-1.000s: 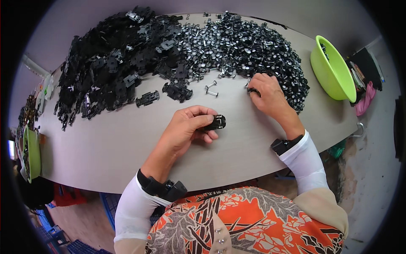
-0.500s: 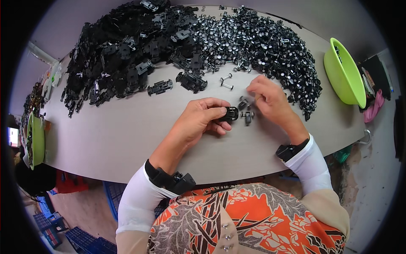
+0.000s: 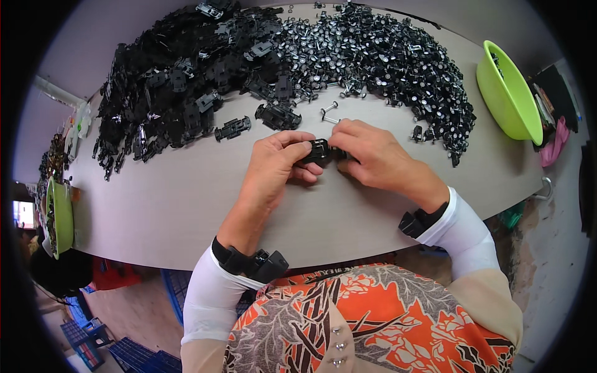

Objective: The person repeatedly picks up small black plastic components and metal bolts from a table, inserts the bolts into the plastic parts, and places the assembled units back on the table. The process is continuous and repetitive, with the person handling the parts one at a time.

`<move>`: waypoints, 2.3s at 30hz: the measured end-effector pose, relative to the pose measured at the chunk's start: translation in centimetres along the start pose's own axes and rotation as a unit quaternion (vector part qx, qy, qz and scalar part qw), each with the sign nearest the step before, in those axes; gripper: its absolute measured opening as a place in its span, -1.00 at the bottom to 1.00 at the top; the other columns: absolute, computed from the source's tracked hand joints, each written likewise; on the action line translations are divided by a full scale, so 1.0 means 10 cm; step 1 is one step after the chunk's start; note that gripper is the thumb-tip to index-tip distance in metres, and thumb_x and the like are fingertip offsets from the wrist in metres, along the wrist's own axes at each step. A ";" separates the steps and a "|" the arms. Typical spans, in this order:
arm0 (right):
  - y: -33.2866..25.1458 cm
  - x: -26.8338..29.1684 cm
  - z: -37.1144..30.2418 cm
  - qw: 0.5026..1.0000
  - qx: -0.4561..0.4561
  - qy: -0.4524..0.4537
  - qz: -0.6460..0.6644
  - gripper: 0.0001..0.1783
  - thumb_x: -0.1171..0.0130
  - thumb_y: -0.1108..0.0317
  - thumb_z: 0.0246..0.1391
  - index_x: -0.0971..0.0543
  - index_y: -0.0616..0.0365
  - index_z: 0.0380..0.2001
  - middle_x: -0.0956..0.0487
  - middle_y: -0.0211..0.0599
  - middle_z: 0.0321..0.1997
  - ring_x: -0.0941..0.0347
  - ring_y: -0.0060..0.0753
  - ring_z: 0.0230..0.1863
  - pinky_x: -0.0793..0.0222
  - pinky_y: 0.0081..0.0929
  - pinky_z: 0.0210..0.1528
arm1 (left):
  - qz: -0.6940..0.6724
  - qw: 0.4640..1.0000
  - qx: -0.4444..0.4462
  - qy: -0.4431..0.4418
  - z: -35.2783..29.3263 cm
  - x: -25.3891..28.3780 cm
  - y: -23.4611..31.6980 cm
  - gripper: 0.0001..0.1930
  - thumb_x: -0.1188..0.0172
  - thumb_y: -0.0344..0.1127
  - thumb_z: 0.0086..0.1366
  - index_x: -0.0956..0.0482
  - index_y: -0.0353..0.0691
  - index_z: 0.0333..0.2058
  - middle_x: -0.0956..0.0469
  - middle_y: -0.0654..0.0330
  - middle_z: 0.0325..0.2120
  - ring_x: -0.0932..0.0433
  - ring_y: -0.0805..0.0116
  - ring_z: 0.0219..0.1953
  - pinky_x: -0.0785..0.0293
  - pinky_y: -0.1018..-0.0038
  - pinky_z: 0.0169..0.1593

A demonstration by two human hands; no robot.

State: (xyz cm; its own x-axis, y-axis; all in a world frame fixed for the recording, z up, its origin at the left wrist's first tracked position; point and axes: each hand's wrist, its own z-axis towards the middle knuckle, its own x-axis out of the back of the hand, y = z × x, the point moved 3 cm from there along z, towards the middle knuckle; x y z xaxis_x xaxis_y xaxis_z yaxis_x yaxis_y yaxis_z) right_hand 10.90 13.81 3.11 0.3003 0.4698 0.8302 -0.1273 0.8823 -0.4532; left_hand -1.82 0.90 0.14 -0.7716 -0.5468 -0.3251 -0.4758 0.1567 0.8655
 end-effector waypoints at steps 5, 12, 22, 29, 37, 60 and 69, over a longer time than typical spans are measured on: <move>0.08 0.04 0.02 0.994 -0.055 0.055 0.080 -0.76 -0.13 0.59 -0.13 -0.51 0.21 -0.29 -0.51 -0.32 -0.40 -0.48 -0.35 -0.42 -0.42 -0.43 -0.38 | -0.027 1.000 0.012 -0.004 -0.01 0.00 0.01 -0.75 -0.11 -0.41 0.25 -0.48 -0.47 -0.15 -0.56 0.01 -0.38 -0.63 0.31 -0.49 -0.61 0.55 -0.49; -0.01 -0.02 -0.02 0.830 -0.268 0.079 0.483 -0.91 -0.14 0.49 0.09 -0.54 0.32 -0.37 -0.49 -0.46 -0.39 -0.36 -0.66 -0.50 -0.29 -0.65 -0.47 | -0.155 0.977 0.061 -0.131 -0.01 -0.08 -0.04 -0.72 -0.03 -0.34 0.33 -0.47 -0.47 -0.12 -0.57 -0.06 -0.27 -0.65 0.16 -0.33 -0.65 0.44 -0.26; -0.11 0.04 0.01 0.960 -0.102 0.147 0.216 -0.89 -0.17 0.63 -0.04 -0.52 0.30 -0.38 -0.46 -0.33 -0.36 -0.38 -0.53 -0.46 -0.29 -0.60 -0.46 | -0.190 0.970 0.037 -0.149 0.00 -0.06 -0.08 -0.69 -0.05 -0.27 0.35 -0.48 -0.47 -0.13 -0.58 -0.07 -0.23 -0.62 0.06 -0.18 -0.63 0.37 -0.10; -0.14 0.05 0.01 0.977 -0.012 0.141 0.159 -0.82 -0.14 0.70 -0.13 -0.52 0.28 -0.39 -0.45 -0.26 -0.33 -0.41 -0.39 -0.50 -0.34 -0.51 -0.48 | -0.177 0.970 0.022 -0.166 -0.01 -0.09 -0.06 -0.76 -0.11 -0.24 0.32 -0.51 -0.35 -0.27 -0.59 0.01 -0.29 -0.64 0.14 -0.23 -0.63 0.39 -0.15; -0.34 0.06 0.02 0.992 -0.025 0.108 0.067 -0.81 -0.09 0.70 -0.24 -0.49 0.25 -0.47 -0.37 -0.22 -0.40 -0.42 -0.20 -0.51 -0.36 -0.36 -0.51 | -0.118 0.978 -0.001 -0.172 -0.03 -0.10 -0.09 -0.78 -0.10 -0.23 0.33 -0.48 -0.28 -0.37 -0.55 0.16 -0.37 -0.62 0.26 -0.31 -0.62 0.36 -0.20; -0.46 0.03 -0.01 0.971 -0.026 0.068 0.226 -0.58 -0.04 0.71 -0.18 -0.43 0.16 -0.17 -0.43 -0.23 -0.35 -0.45 -0.26 -0.50 -0.36 -0.43 -0.49 | -0.004 0.995 -0.029 -0.093 -0.19 -0.13 -0.04 -0.77 -0.33 -0.42 0.08 -0.39 -0.27 -0.52 -0.54 0.17 -0.54 -0.55 0.44 -0.54 -0.48 0.56 -0.48; 0.05 0.44 -0.19 0.990 -0.133 -0.008 0.048 -0.67 -0.21 0.60 -0.20 -0.46 0.24 -0.26 -0.47 -0.27 -0.26 -0.42 -0.34 -0.50 -0.35 -0.44 -0.46 | 0.102 0.992 -0.080 0.001 -1.22 0.55 0.19 -0.76 -0.33 -0.46 -0.05 -0.37 -0.27 -0.53 -0.48 0.18 -0.59 -0.44 0.51 -0.62 -0.33 0.60 -0.56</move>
State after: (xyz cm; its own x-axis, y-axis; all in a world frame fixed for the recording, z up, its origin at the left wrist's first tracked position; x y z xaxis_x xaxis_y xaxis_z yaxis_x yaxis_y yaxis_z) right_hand 13.98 16.25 5.86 0.2831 0.5534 0.7833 0.0997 0.7953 -0.5979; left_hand -1.83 -11.83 4.68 -0.8436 -0.5195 -0.1360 -0.2364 0.1318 0.9627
